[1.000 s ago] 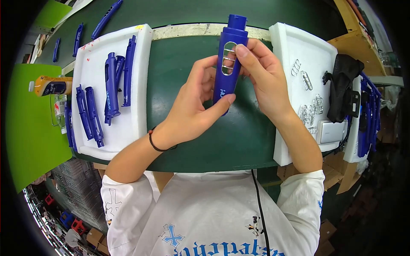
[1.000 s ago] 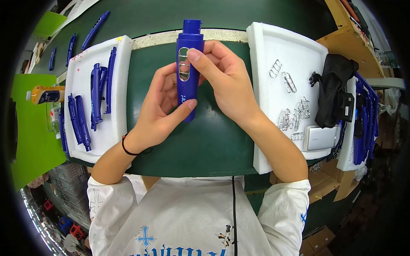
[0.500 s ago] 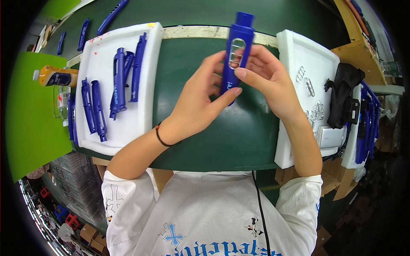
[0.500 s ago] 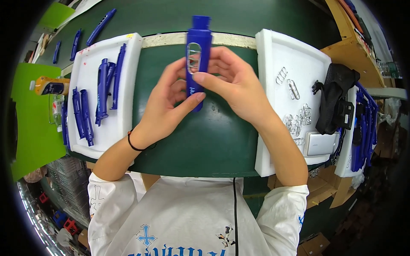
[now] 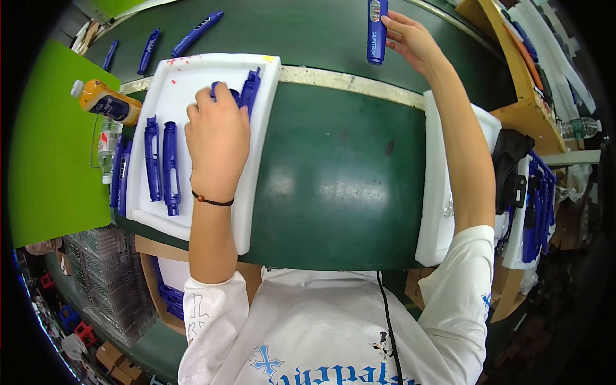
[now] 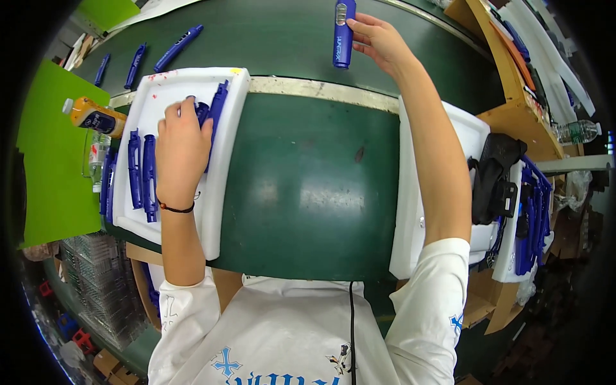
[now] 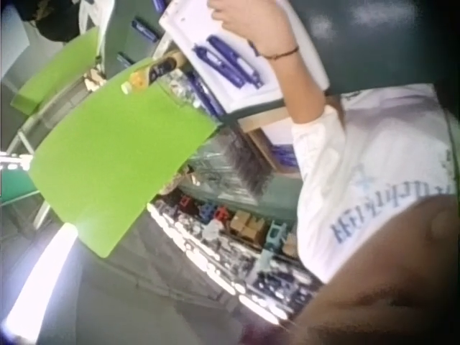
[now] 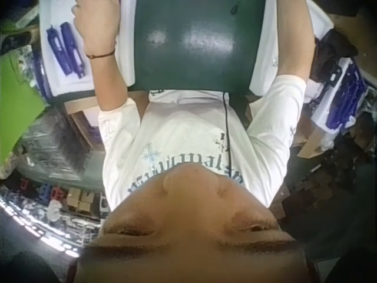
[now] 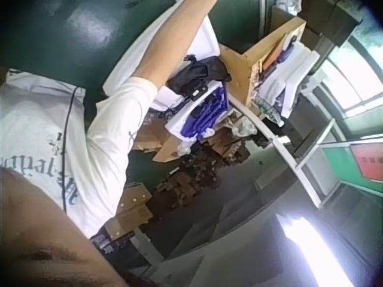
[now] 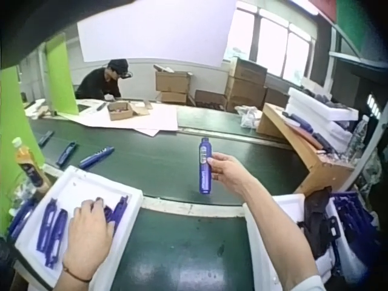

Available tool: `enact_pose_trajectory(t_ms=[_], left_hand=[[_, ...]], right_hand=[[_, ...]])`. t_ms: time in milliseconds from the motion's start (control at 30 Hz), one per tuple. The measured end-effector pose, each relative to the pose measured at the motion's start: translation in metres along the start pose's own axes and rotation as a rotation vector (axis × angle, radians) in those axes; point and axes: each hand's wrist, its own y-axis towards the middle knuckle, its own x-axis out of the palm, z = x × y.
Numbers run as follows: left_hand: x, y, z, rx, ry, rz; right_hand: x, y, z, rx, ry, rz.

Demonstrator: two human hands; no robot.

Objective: The person assembles small internal components and metal contacts into blue plastic casings by hand.

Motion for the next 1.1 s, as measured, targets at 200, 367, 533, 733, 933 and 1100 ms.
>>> enact_pose_trajectory(t_ms=[200, 367, 533, 733, 933, 1100], left_hand=[[0.001, 0.006, -0.016, -0.050, -0.084, -0.094], [-0.002, 0.012, -0.025, -0.101, -0.170, -0.180], [-0.017, 0.011, -0.034, -0.142, -0.136, -0.002], [-0.021, 0.019, 0.005, 0.053, -0.691, 0.357], [0.006, -0.014, 0.076, -0.032, -1.763, -0.534], [0.028, -0.028, 0.092, -0.170, -2.015, -0.982]], right_hand=[[-0.001, 0.033, 0.024, 0.071, -0.490, 0.208], [-0.011, -0.012, -0.008, -0.175, -0.510, 0.133], [-0.071, -0.125, -0.050, -0.051, -0.878, -0.005], [-0.084, -0.223, -0.022, 0.259, -1.108, 0.101], [-0.060, -0.222, -0.006, 0.158, -0.885, 0.150], [-0.004, -0.232, -0.051, -0.136, -0.571, 0.363]])
